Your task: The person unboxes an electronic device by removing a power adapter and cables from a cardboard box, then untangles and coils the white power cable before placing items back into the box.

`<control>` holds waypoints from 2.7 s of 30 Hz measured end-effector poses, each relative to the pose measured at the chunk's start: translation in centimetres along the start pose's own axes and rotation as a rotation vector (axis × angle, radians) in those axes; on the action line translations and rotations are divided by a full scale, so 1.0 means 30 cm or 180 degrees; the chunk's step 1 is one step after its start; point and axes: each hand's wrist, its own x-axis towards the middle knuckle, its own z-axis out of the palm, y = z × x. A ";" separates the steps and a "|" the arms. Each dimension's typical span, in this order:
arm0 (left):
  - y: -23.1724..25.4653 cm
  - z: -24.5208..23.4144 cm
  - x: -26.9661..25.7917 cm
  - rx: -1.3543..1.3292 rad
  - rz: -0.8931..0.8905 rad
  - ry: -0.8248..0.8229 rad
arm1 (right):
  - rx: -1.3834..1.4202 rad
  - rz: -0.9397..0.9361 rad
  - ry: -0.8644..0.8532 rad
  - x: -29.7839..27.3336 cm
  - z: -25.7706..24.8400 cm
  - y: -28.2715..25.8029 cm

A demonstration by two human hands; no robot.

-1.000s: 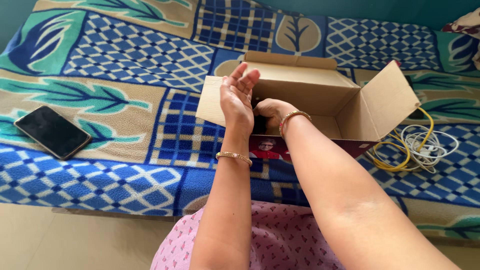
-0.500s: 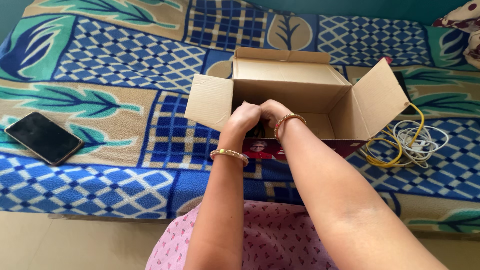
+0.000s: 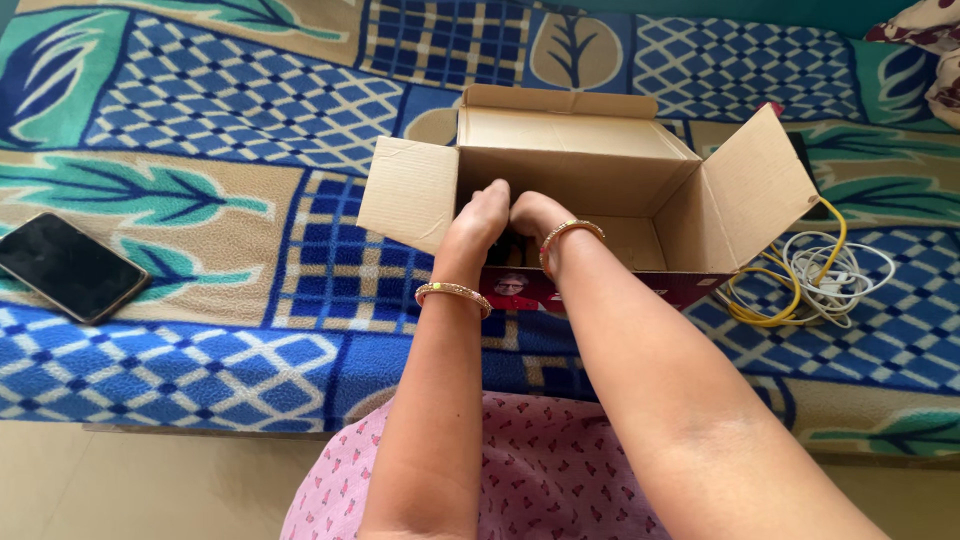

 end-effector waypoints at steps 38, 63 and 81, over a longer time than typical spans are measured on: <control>-0.011 0.028 -0.014 0.1463 -0.0021 0.0152 | -0.0087 0.0381 0.0125 -0.100 -0.027 -0.133; -0.050 0.067 0.085 0.1158 -0.0082 0.0694 | -0.1068 -0.0606 0.0559 -0.195 -0.012 -0.147; 0.013 0.053 -0.007 0.1741 -0.0308 -0.0146 | 0.0051 -0.0043 0.1089 -0.279 -0.026 -0.211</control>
